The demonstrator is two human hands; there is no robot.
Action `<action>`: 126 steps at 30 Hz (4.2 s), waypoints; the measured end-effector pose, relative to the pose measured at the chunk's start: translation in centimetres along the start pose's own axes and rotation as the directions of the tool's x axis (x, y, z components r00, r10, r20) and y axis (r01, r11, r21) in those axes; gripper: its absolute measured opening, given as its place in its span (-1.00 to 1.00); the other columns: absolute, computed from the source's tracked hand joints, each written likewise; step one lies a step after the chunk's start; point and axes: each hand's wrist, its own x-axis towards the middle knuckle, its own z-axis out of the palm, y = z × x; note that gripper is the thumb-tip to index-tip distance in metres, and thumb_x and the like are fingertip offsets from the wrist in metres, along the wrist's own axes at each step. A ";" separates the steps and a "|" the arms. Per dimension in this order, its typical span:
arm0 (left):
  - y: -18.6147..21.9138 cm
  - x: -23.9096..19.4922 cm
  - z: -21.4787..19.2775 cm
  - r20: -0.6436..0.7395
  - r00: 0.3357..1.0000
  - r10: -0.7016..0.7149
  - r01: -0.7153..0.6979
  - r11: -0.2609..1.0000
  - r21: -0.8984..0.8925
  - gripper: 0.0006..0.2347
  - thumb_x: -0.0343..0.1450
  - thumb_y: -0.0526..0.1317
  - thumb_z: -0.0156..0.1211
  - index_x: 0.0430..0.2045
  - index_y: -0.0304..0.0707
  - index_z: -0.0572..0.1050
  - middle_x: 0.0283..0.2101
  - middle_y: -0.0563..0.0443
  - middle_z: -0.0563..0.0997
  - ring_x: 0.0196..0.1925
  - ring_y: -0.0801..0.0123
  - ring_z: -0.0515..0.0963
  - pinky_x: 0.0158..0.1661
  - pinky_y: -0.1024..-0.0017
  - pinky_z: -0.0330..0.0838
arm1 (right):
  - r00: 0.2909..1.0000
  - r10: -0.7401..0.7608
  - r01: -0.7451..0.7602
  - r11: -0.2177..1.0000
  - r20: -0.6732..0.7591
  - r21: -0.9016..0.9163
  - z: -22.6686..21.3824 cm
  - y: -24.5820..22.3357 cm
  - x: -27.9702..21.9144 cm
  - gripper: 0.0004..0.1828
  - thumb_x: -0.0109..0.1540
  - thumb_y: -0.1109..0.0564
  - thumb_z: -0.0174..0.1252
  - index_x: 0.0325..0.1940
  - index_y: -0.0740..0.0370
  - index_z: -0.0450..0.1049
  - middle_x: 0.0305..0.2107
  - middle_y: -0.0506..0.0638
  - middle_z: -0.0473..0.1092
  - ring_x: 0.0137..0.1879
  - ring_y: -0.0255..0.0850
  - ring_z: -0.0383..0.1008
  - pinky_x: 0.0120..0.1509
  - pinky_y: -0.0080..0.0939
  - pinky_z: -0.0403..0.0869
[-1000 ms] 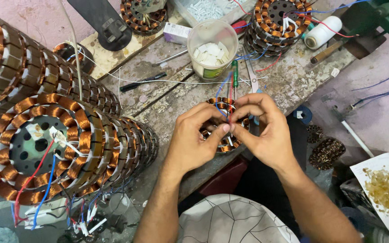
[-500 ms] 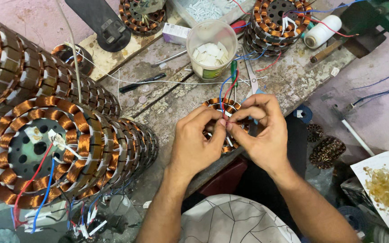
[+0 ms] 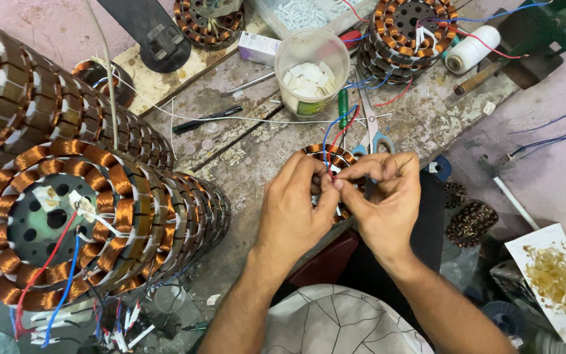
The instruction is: The person organizes and threads wires through the slots of copper-wound electric motor stators on a workshop table.
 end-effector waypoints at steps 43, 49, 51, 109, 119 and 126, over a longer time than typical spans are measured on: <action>0.0 0.2 -1.3 0.053 0.991 0.123 -0.120 0.991 -0.063 -0.96 0.43 -0.41 0.16 -0.31 -0.38 0.49 -0.29 -0.18 0.54 -0.23 -0.03 0.61 -0.20 0.23 0.49 | 0.971 0.131 -0.123 0.991 0.200 -0.049 -1.2 -1.7 1.2 -0.52 0.24 0.48 0.24 0.02 0.22 0.11 -0.19 0.08 0.44 -0.02 -0.30 0.47 0.16 -0.31 0.47; 0.2 0.3 -1.7 0.086 0.994 0.071 -0.059 0.990 -0.132 -0.89 0.39 -0.39 0.20 -0.26 -0.39 0.52 -0.26 -0.14 0.58 -0.23 0.08 0.64 -0.19 0.32 0.51 | 0.974 0.052 -0.011 0.983 0.221 -0.185 -1.7 -3.1 2.0 -0.53 0.18 0.43 0.26 0.14 0.38 0.31 -0.02 0.09 0.42 0.20 -0.21 0.42 0.35 -0.22 0.38; 0.3 0.4 -1.6 0.127 0.992 0.009 0.013 0.985 -0.172 -0.84 0.32 -0.33 0.33 -0.31 -0.39 0.52 -0.31 -0.11 0.58 -0.30 0.15 0.66 -0.26 0.36 0.52 | 0.971 0.023 0.042 0.964 0.240 -0.263 -2.4 -4.2 3.0 -0.61 0.21 0.36 0.27 0.13 0.38 0.43 0.00 0.08 0.43 0.21 -0.20 0.42 0.38 -0.21 0.36; 0.4 -3.8 2.5 -0.310 0.926 0.216 -0.146 0.961 0.235 -0.84 0.23 -0.24 0.47 -0.40 -0.20 0.63 -0.15 0.12 0.59 0.15 0.18 0.45 0.19 0.17 0.11 | 0.599 0.165 0.299 0.861 0.784 -0.410 -0.6 -13.8 13.9 -0.91 0.26 0.23 0.24 -0.26 0.30 0.63 -0.62 -0.07 0.57 -0.58 -0.39 0.60 -0.44 -0.34 0.50; -0.3 -3.5 2.5 -0.297 0.940 0.168 -0.106 0.971 0.213 -0.86 0.22 -0.21 0.51 -0.49 -0.17 0.64 -0.21 0.16 0.61 0.11 0.21 0.46 0.18 0.18 0.09 | 0.659 0.406 -0.363 0.909 0.633 -0.206 -2.1 -11.5 13.9 -0.82 0.20 0.32 0.26 -0.18 0.55 0.59 -0.46 0.25 0.58 -0.39 -0.02 0.67 -0.29 -0.05 0.69; -0.6 -3.2 0.4 -0.130 0.972 0.194 -0.169 0.969 0.180 -0.84 0.26 -0.15 0.46 -0.41 -0.17 0.67 -0.17 0.13 0.62 0.15 0.17 0.42 0.19 0.14 0.07 | 0.735 0.294 -0.416 0.907 0.611 0.064 -5.6 -9.8 11.3 -0.85 0.31 0.34 0.20 -0.10 0.55 0.55 -0.33 0.28 0.56 -0.20 0.07 0.68 -0.08 0.10 0.69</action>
